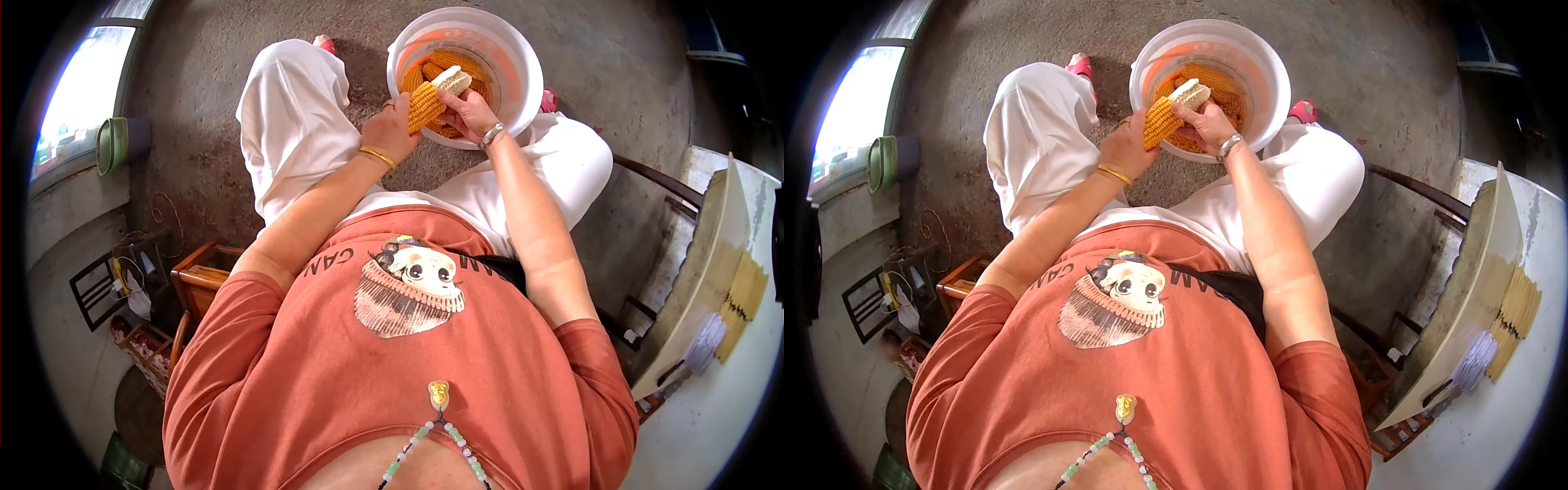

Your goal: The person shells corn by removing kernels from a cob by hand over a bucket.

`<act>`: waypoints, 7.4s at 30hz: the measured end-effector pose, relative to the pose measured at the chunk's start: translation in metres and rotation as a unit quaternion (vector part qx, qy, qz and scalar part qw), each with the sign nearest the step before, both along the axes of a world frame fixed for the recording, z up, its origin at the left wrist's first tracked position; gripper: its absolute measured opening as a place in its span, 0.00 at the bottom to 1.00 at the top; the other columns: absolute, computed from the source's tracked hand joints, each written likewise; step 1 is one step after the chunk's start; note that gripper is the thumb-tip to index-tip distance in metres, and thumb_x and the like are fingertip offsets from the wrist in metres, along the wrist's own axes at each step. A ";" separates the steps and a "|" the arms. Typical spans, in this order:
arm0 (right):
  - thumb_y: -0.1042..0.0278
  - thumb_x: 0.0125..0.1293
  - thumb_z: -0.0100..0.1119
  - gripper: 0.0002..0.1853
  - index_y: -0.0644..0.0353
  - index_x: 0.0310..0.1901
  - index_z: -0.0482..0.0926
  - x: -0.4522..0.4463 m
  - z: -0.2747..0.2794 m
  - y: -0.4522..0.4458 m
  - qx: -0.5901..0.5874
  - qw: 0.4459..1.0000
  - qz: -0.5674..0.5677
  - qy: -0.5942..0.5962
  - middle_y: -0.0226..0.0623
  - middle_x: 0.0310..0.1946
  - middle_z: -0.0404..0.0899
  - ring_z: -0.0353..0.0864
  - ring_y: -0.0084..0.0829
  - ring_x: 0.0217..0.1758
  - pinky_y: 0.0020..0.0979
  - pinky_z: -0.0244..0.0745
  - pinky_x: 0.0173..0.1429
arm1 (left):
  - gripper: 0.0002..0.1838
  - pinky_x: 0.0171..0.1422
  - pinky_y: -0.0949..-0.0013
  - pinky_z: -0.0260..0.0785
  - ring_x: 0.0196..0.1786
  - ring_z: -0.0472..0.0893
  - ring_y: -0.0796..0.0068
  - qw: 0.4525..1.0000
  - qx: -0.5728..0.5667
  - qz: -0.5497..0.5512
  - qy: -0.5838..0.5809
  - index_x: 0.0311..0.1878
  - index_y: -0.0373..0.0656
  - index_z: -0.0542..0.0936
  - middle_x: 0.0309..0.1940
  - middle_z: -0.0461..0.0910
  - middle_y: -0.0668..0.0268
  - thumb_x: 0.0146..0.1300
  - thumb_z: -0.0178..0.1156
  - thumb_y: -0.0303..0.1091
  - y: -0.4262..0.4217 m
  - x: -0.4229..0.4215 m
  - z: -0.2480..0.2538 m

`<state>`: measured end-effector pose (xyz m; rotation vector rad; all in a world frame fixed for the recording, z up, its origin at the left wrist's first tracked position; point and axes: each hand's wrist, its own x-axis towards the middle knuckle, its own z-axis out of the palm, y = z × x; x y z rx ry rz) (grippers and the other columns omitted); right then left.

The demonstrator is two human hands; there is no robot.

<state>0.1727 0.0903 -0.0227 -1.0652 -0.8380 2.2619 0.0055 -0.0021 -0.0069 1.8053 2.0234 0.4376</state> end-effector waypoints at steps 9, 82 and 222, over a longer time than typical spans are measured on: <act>0.70 0.64 0.59 0.21 0.61 0.57 0.67 0.006 0.008 -0.001 -0.015 1.000 0.002 0.027 0.36 0.52 0.74 0.77 0.31 0.54 0.35 0.79 0.56 | 0.33 0.42 0.54 0.75 0.41 0.81 0.52 1.000 0.011 -0.002 -0.010 0.58 0.47 0.65 0.42 0.79 0.54 0.48 0.66 0.39 0.000 0.000 -0.002; 0.69 0.66 0.56 0.17 0.58 0.56 0.69 0.010 0.002 0.000 -0.052 0.997 -0.008 0.056 0.34 0.51 0.74 0.75 0.28 0.55 0.33 0.77 0.57 | 0.28 0.46 0.55 0.73 0.44 0.80 0.51 0.991 0.030 -0.012 -0.129 0.52 0.44 0.70 0.42 0.80 0.52 0.46 0.68 0.38 0.007 -0.006 -0.005; 0.52 0.67 0.55 0.21 0.64 0.50 0.75 0.001 0.005 -0.003 -0.033 0.999 -0.006 -0.003 0.35 0.47 0.77 0.75 0.27 0.53 0.33 0.73 0.58 | 0.38 0.50 0.64 0.73 0.43 0.82 0.62 0.953 -0.033 0.018 -0.302 0.59 0.39 0.69 0.41 0.81 0.57 0.43 0.70 0.41 0.007 -0.013 -0.010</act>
